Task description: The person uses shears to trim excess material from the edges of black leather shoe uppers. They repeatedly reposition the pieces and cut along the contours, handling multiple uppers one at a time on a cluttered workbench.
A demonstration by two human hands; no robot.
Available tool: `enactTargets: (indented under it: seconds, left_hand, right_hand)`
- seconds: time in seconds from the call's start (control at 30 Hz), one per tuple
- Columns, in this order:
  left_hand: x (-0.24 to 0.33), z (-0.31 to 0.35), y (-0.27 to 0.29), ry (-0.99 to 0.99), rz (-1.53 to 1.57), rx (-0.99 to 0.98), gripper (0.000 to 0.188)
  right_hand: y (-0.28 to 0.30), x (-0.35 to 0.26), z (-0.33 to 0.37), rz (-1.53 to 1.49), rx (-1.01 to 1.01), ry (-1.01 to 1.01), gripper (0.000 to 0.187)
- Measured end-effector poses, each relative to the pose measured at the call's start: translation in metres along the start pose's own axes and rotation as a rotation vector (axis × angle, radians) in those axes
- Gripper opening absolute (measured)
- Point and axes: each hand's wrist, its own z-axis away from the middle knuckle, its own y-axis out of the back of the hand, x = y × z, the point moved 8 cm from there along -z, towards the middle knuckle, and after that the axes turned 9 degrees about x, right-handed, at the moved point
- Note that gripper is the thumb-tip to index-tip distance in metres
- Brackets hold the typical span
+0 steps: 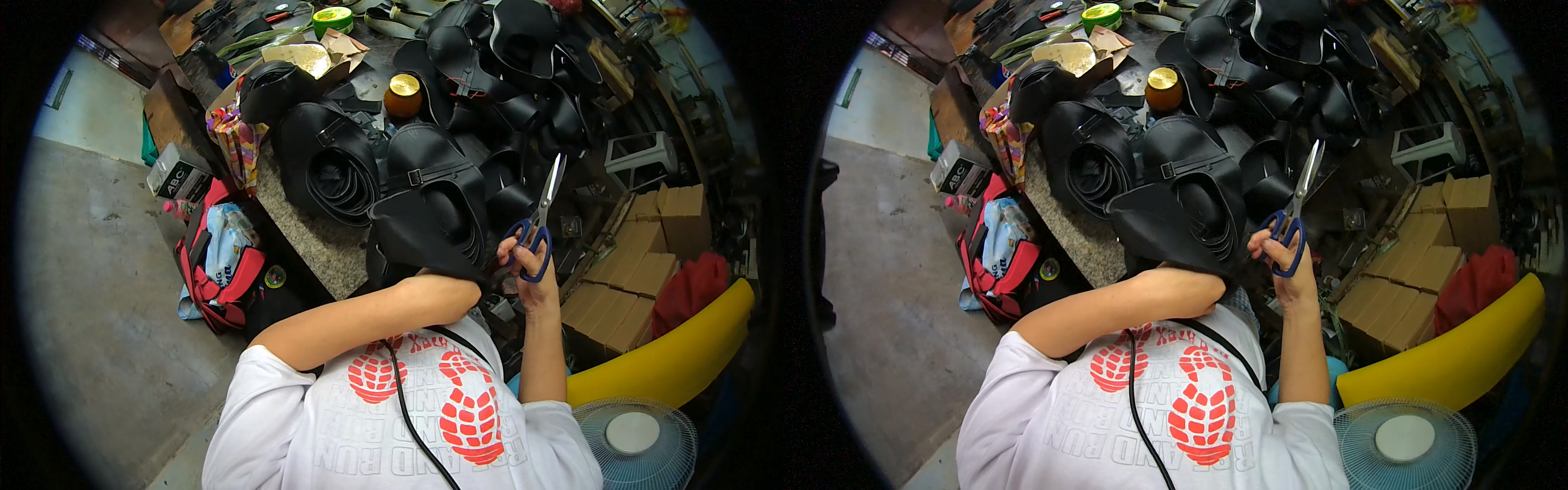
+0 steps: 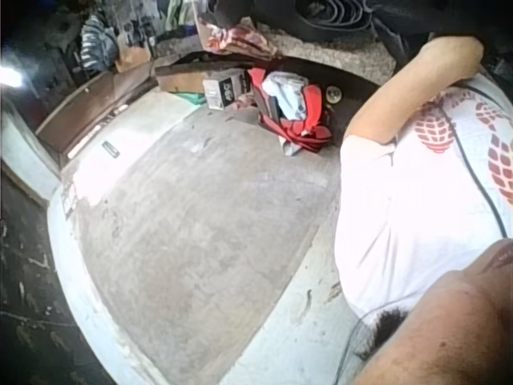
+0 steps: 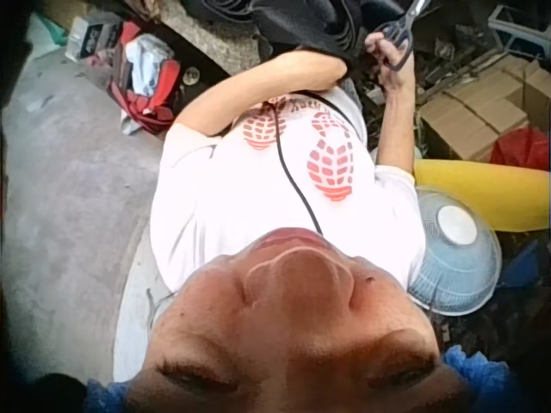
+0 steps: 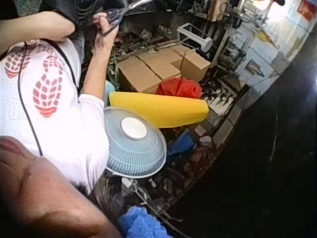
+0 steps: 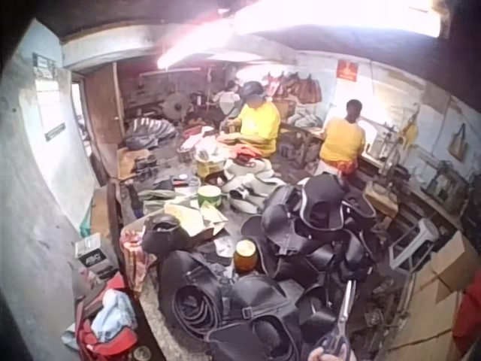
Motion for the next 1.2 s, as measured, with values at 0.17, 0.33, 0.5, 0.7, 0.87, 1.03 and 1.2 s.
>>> enactTargets:
  seconds: [0.17, 0.33, 0.5, 0.7, 0.87, 1.03, 1.2]
  left_hand:
    - [0.036, -0.008, -0.012, -0.29, -0.108, -0.003, 0.027]
    - [0.032, -0.021, -0.035, -0.247, 0.008, -0.269, 0.031]
    - [0.05, -0.011, 0.0, -0.557, 0.023, 0.215, 0.031]
    - [-0.021, 0.025, 0.068, -0.044, -0.168, 0.848, 0.026]
    - [-0.093, 0.039, 0.053, 0.54, 0.042, 0.683, 0.054]
    - [-0.097, 0.043, 0.062, 0.269, 0.405, 0.891, 0.047]
    - [-0.134, 0.043, 0.072, 0.37, 0.287, 1.074, 0.038]
  right_hand:
    - [0.006, 0.003, 0.006, -0.038, -0.02, -0.025, 0.047]
    - [-0.004, -0.009, 0.006, 0.047, -0.083, -0.016, 0.067]
    - [0.038, -0.005, 0.0, 0.198, 0.181, 0.041, 0.048]
    - [0.085, 0.038, 0.005, 0.343, 0.423, -0.039, 0.046]
    - [0.065, 0.06, 0.007, 0.289, 0.367, 0.011, 0.047]
    - [0.05, 0.05, -0.001, 0.256, 0.383, 0.104, 0.05]
    - [0.033, 0.042, -0.031, 0.348, 0.381, 0.279, 0.048]
